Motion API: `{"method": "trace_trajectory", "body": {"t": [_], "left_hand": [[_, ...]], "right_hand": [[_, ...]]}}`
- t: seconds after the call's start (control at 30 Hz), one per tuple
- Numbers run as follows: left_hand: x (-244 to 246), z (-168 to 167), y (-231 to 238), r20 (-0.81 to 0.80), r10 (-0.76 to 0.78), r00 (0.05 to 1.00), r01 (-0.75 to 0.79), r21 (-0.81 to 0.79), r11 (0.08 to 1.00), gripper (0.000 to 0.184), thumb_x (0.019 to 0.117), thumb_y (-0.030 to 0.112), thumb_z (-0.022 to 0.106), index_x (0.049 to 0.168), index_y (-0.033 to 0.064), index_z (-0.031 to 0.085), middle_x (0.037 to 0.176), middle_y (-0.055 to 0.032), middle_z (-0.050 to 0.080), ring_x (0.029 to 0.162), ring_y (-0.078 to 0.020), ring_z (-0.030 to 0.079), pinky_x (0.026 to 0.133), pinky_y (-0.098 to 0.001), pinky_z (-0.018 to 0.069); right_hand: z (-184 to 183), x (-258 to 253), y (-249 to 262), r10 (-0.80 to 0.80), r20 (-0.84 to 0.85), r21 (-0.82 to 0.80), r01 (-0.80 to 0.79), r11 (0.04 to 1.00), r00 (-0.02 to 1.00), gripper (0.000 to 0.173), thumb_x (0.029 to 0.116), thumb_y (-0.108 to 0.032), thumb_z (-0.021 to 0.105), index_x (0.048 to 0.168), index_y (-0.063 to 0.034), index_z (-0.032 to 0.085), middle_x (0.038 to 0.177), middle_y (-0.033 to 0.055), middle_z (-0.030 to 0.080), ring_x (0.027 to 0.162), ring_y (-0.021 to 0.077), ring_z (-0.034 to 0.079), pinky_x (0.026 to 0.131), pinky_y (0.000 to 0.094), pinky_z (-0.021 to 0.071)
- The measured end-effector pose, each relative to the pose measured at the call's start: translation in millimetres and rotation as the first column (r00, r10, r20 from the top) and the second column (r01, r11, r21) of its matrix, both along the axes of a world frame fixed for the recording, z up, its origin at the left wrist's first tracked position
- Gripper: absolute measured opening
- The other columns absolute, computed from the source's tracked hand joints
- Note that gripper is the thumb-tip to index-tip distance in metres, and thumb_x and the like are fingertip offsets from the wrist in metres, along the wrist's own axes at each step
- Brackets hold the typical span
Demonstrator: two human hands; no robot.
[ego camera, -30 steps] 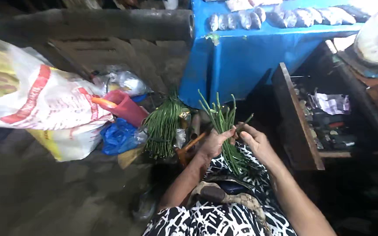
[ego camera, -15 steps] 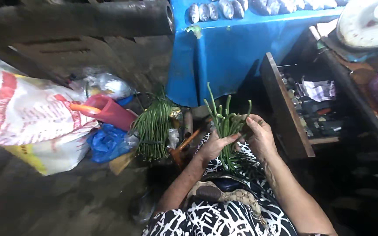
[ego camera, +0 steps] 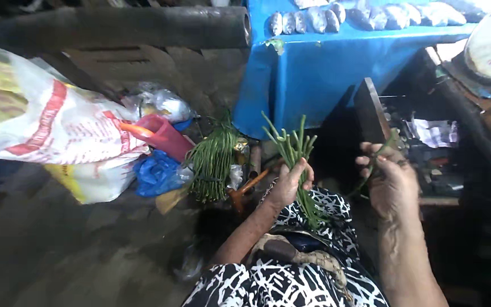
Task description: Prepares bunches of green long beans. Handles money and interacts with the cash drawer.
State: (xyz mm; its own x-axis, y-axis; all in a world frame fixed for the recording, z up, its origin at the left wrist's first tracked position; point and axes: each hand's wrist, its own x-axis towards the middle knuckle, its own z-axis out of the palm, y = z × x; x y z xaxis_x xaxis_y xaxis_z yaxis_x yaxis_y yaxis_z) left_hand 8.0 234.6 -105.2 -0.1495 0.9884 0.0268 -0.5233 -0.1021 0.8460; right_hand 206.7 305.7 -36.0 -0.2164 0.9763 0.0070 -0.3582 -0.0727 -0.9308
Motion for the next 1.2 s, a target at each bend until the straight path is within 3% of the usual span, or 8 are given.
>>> {"method": "trace_trajectory", "body": {"t": [0.1,0.2,0.3,0.53,0.67,0.93,1.1,1.2], "left_hand": [[6,8,-4,-0.089,0.015,0.996,-0.018,-0.035,0.999,0.020,0.1064,0.018,0.045,0.099,0.0044,0.058,0.076,-0.0010,0.063,0.055,-0.0078,0.055,0.053,-0.0241,0.0513],[10,15,-8,-0.167,0.019,0.986,-0.030,-0.064,0.998,0.015,0.1053,0.015,0.050,0.101,0.0031,0.058,0.075,0.0002,0.061,0.055,-0.0065,0.054,0.053,-0.0233,0.0501],[11,26,-13,-0.207,-0.017,0.978,0.001,-0.077,0.997,0.015,0.1026,0.009,0.058,0.115,-0.0002,0.058,0.078,-0.0012,0.062,0.054,-0.0054,0.054,0.052,-0.0209,0.0492],[2,28,-32,-0.253,-0.120,0.960,0.116,-0.031,0.993,0.018,0.0976,0.010,0.067,0.111,0.0010,0.060,0.070,-0.0020,0.062,0.051,-0.0073,0.055,0.051,-0.0223,0.0498],[5,29,-41,-0.164,-0.087,0.983,0.090,0.014,0.996,0.017,0.1026,0.012,0.060,0.114,0.0002,0.059,0.084,-0.0041,0.068,0.060,-0.0099,0.063,0.056,-0.0259,0.0570],[5,28,-50,0.008,0.014,1.000,-0.013,-0.030,0.999,0.017,0.1037,0.013,0.059,0.116,0.0022,0.057,0.088,-0.0052,0.070,0.061,-0.0115,0.066,0.060,-0.0274,0.0592],[-1,23,-50,-0.143,0.024,0.989,-0.031,-0.046,0.998,0.019,0.1002,0.012,0.064,0.114,0.0001,0.059,0.083,-0.0046,0.067,0.062,-0.0111,0.065,0.062,-0.0277,0.0601],[-1,27,-52,-0.314,-0.043,0.948,0.014,-0.092,0.996,0.025,0.1005,0.015,0.066,0.116,-0.0042,0.061,0.085,-0.0084,0.068,0.066,-0.0121,0.067,0.068,-0.0296,0.0599]], "right_hand": [[-14,-23,-8,0.087,0.070,-0.144,-0.076,0.987,0.994,0.023,0.1077,-0.008,0.039,0.121,-0.0009,0.057,0.112,0.0067,0.072,0.072,0.0081,0.068,0.058,0.0193,0.0561],[-26,-41,-17,0.159,0.075,-0.152,-0.147,0.977,0.984,0.020,0.1063,-0.012,0.048,0.118,-0.0031,0.061,0.093,0.0012,0.073,0.065,0.0047,0.066,0.057,0.0174,0.0560],[-32,-49,-22,0.214,0.066,-0.091,-0.208,0.974,0.975,0.017,0.1013,-0.011,0.051,0.112,-0.0043,0.062,0.076,-0.0020,0.070,0.058,0.0036,0.063,0.055,0.0178,0.0552],[-17,-46,-38,0.272,0.183,0.098,-0.293,0.951,0.945,0.016,0.0953,-0.006,0.056,0.105,-0.0040,0.069,0.092,-0.0006,0.076,0.061,0.0008,0.063,0.054,0.0154,0.0515],[-9,-51,-49,0.246,0.256,0.179,-0.296,0.938,0.935,0.021,0.1020,-0.008,0.048,0.102,-0.0040,0.069,0.080,-0.0007,0.074,0.058,0.0031,0.063,0.054,0.0177,0.0535],[-3,-68,-59,0.057,0.425,0.290,-0.196,0.937,0.903,0.025,0.1084,-0.014,0.044,0.105,-0.0020,0.066,0.074,-0.0044,0.071,0.058,0.0017,0.064,0.056,0.0188,0.0562],[-4,-64,-57,0.069,0.491,0.288,-0.236,0.928,0.869,0.028,0.1086,-0.015,0.044,0.110,-0.0009,0.068,0.093,-0.0025,0.077,0.079,0.0015,0.071,0.073,0.0188,0.0593],[-5,-64,-59,0.053,0.494,0.259,-0.205,0.944,0.868,0.024,0.1068,-0.017,0.049,0.106,-0.0037,0.068,0.080,-0.0081,0.069,0.073,-0.0028,0.067,0.071,0.0168,0.0579]]}}
